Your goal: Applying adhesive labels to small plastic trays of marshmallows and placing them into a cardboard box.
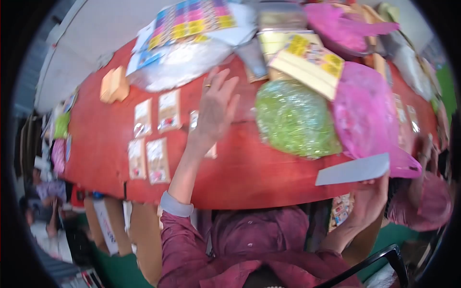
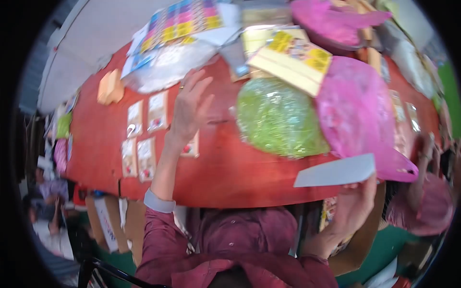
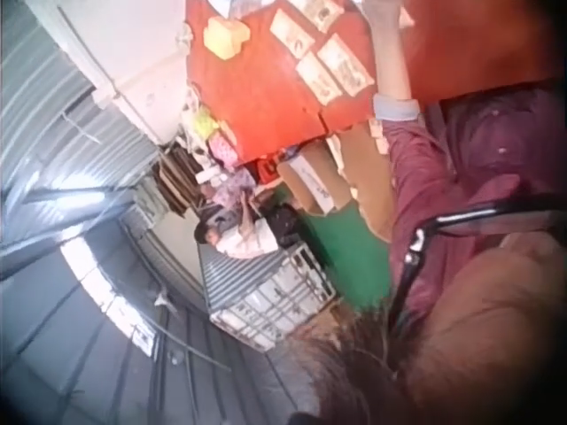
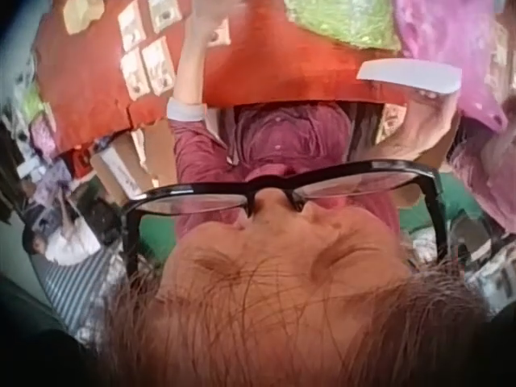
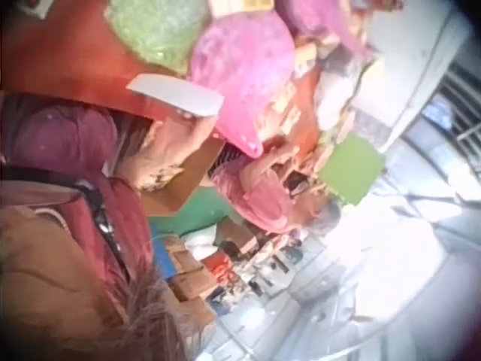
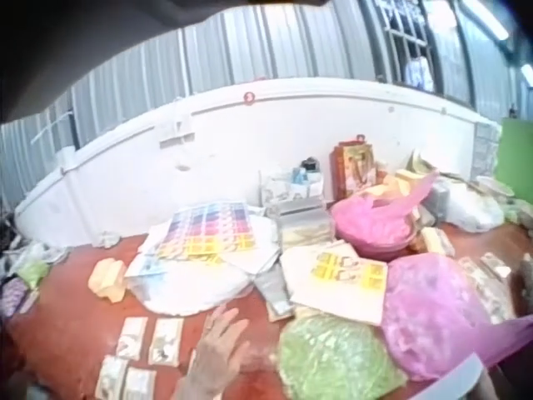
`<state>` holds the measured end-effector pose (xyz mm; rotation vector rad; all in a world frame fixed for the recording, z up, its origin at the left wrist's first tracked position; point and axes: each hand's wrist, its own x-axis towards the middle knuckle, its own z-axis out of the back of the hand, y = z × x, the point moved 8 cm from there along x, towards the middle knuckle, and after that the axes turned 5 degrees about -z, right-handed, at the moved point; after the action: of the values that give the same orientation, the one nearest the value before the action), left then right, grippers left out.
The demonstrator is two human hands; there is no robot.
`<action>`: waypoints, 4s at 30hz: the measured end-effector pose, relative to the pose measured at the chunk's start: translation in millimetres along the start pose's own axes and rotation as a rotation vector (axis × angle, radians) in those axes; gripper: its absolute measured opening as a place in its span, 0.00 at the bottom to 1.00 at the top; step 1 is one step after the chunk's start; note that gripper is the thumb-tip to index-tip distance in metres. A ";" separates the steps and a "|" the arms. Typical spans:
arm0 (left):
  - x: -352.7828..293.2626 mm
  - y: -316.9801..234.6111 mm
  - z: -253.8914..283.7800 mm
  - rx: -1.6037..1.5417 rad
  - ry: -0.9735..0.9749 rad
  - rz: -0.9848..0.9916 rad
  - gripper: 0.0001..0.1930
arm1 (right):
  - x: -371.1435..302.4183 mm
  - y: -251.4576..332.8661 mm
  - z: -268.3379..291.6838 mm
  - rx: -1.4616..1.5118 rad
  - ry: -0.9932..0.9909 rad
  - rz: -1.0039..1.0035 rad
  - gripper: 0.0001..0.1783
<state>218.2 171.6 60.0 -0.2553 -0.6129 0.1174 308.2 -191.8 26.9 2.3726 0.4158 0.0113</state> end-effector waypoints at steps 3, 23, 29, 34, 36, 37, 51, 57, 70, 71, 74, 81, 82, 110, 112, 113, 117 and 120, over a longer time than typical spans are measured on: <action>-60.2 64.8 9.6 -0.025 0.083 0.200 0.18 | 1.8 -4.5 -10.4 0.060 0.060 -0.066 0.15; -159.2 -29.7 9.2 -0.154 0.099 0.363 0.32 | -18.3 -61.3 -104.3 -0.112 0.103 -0.082 0.07; -113.6 -92.3 58.8 -1.051 -0.069 0.281 0.31 | -31.3 -68.2 -130.0 -0.477 0.293 0.187 0.07; -115.8 -109.2 32.1 -1.604 -0.099 0.518 0.40 | -70.6 -90.6 -181.5 -1.041 0.696 0.623 0.12; -123.0 -99.3 23.2 -1.661 -0.162 0.608 0.40 | -72.0 -109.9 -179.8 -1.093 0.786 0.602 0.12; -128.8 -93.2 18.2 -1.725 -0.223 0.683 0.40 | -75.6 -120.0 -181.0 -1.149 0.872 0.595 0.12; -206.3 -40.1 2.8 -1.577 -0.400 1.005 0.09 | -67.1 -190.5 -96.6 -1.183 0.824 -0.426 0.19; -218.6 -23.7 34.4 -0.927 -0.498 0.928 0.07 | -67.1 -200.7 -98.8 -1.294 0.605 -0.299 0.16; -237.0 9.8 9.6 -0.999 -0.612 1.111 0.06 | -35.5 -226.4 -117.3 -1.311 0.574 -0.263 0.13; -236.5 11.7 10.2 -0.973 -0.615 1.113 0.06 | -33.5 -229.1 -117.0 -1.311 0.574 -0.267 0.13; -239.3 15.6 9.4 -0.920 -0.599 1.132 0.06 | -28.9 -234.9 -117.5 -1.297 0.590 -0.240 0.12; -239.3 19.9 6.2 -0.810 -0.545 1.151 0.05 | -20.7 -245.5 -115.6 -1.307 0.614 -0.223 0.10; -239.7 20.7 5.9 -0.809 -0.545 1.155 0.05 | -20.1 -247.2 -116.0 -1.306 0.618 -0.216 0.10; -268.7 12.8 18.0 -0.528 -0.338 1.273 0.06 | -37.3 -272.2 -112.1 -1.371 0.805 -0.377 0.11; -285.0 -1.4 32.6 -0.504 -0.407 1.318 0.06 | -53.8 -277.1 -111.0 -1.359 0.862 -0.385 0.11; -294.3 -8.9 38.3 -0.502 -0.454 1.328 0.06 | -63.1 -279.0 -112.6 -1.355 0.908 -0.387 0.11; -333.4 -29.0 51.5 -0.401 -0.542 1.385 0.07 | -87.4 -284.9 -117.7 -1.342 1.013 -0.430 0.11; -351.5 -31.9 49.9 -0.466 -0.621 1.426 0.08 | -89.9 -288.5 -117.1 -1.356 1.034 -0.443 0.11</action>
<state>-95.4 86.3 -86.4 -1.1070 -0.9680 1.4808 123.9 57.7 -66.9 0.7558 0.9807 0.9912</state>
